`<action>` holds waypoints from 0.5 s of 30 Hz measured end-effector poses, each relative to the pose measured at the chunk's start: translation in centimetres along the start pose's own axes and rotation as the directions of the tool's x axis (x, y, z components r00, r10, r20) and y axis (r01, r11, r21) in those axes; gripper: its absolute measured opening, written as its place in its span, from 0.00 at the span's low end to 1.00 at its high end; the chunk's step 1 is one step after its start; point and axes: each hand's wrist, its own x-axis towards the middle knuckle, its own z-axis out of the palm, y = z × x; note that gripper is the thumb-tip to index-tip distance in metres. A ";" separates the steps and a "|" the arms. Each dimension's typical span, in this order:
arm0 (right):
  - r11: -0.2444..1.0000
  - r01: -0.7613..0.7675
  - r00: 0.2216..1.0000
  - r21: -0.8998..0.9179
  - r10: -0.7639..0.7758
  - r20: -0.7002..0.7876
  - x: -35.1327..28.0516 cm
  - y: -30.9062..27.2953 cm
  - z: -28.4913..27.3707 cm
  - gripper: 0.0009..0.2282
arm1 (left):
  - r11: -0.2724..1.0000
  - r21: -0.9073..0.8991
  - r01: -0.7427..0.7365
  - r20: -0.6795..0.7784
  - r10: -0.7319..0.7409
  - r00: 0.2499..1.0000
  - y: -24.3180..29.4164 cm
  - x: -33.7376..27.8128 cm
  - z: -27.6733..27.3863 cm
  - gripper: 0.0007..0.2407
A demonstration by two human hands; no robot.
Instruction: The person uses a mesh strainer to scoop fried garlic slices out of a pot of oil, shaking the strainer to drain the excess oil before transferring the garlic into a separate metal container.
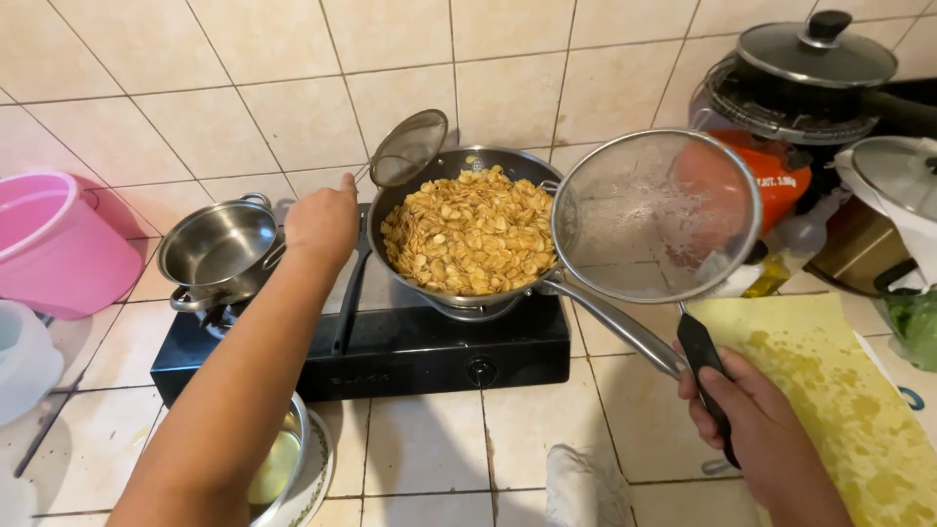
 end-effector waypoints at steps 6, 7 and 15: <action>0.947 -0.071 0.996 -0.315 0.053 -0.067 0.7 -3.7 0.4 0.15 | 0.983 -0.185 0.010 0.094 0.008 0.996 -0.4 -0.1 2.1 0.15; 0.946 -0.073 0.996 -0.317 0.054 -0.068 0.8 -3.8 0.2 0.15 | 0.982 -0.186 0.010 0.097 0.009 0.995 -0.7 0.4 3.4 0.15; 0.911 -0.169 0.986 -0.377 0.149 -0.082 2.7 -5.1 -1.4 0.14 | 0.575 -0.765 0.290 0.545 0.339 0.766 0.4 -4.6 0.3 0.18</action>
